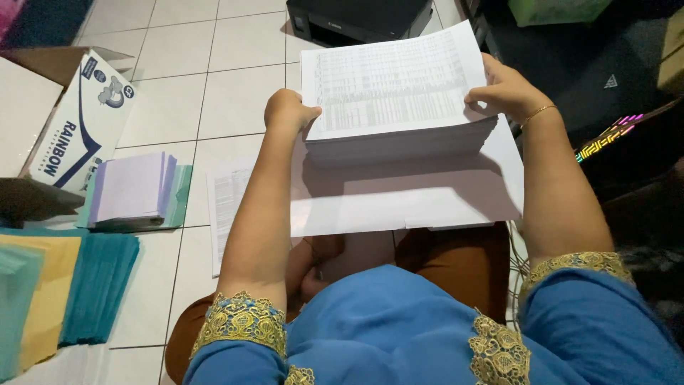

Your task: Picking up small stacks of printed paper from a pile, aligning their edges by tapping them on the floor, and stacking them neatly into a larger organized pile.

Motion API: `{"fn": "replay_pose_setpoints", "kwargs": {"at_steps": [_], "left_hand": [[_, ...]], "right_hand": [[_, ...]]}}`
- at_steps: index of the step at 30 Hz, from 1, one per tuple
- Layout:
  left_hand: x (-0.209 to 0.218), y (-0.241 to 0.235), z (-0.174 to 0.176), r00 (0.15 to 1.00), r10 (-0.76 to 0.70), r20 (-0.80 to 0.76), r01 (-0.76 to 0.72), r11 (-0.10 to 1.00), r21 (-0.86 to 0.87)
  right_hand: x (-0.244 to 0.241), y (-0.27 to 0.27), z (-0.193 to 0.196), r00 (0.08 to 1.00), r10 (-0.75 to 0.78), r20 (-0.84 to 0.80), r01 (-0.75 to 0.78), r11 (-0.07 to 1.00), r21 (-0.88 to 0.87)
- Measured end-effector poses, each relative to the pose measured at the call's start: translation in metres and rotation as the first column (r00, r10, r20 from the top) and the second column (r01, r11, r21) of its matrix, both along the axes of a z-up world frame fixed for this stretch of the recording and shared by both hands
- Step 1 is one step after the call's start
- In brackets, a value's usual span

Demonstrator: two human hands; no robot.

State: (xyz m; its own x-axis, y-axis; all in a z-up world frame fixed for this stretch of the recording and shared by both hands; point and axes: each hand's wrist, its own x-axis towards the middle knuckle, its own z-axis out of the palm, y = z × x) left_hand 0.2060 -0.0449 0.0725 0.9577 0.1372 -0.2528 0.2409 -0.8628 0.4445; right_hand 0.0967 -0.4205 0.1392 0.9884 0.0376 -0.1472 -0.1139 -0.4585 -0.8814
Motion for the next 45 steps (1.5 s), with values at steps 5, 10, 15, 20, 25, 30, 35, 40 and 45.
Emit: {"fn": "replay_pose_setpoints", "kwargs": {"at_steps": [5, 10, 15, 20, 25, 30, 35, 40, 45], "left_hand": [[-0.004, -0.005, 0.005, 0.999, 0.027, -0.020, -0.027, 1.000, -0.004], [-0.011, -0.015, -0.002, 0.992, 0.111, 0.052, -0.110, 0.994, -0.018], [-0.013, -0.029, -0.032, 0.884, -0.108, 0.456, -0.003, 0.972, 0.234], [-0.015, -0.038, -0.064, 0.759, -0.201, 0.619, -0.024, 0.941, 0.336], [-0.028, -0.027, -0.066, 0.605, -0.322, 0.728, 0.069, 0.932, 0.356], [-0.067, -0.018, -0.054, 0.501, -0.337, 0.797, 0.048, 0.930, 0.363], [-0.112, -0.005, -0.028, 0.672, -0.333, 0.662, 0.221, 0.943, 0.249], [-0.145, 0.058, -0.039, 0.713, -0.244, 0.657, 0.277, 0.959, 0.056], [-0.171, 0.190, -0.111, 0.692, 0.160, 0.704, -0.119, 0.987, -0.107]], "right_hand": [[0.003, 0.001, -0.001, 0.999, -0.037, -0.007, 0.036, 0.997, -0.063], [0.004, 0.017, 0.005, 0.988, -0.141, -0.056, 0.096, 0.868, -0.487], [0.034, -0.006, -0.067, 0.904, -0.049, 0.424, 0.371, 0.582, -0.723], [0.016, -0.002, -0.096, 0.837, 0.124, 0.533, 0.458, 0.374, -0.806], [-0.008, -0.002, -0.105, 0.784, 0.183, 0.593, 0.476, 0.436, -0.764], [-0.018, -0.010, -0.125, 0.597, 0.283, 0.751, 0.612, 0.445, -0.654], [-0.021, 0.000, -0.127, 0.655, 0.202, 0.728, 0.587, 0.470, -0.659], [-0.065, 0.095, -0.084, 0.541, 0.178, 0.822, 0.486, 0.732, -0.478], [-0.114, 0.211, -0.112, 0.528, 0.362, 0.768, -0.324, 0.922, -0.213]]}}
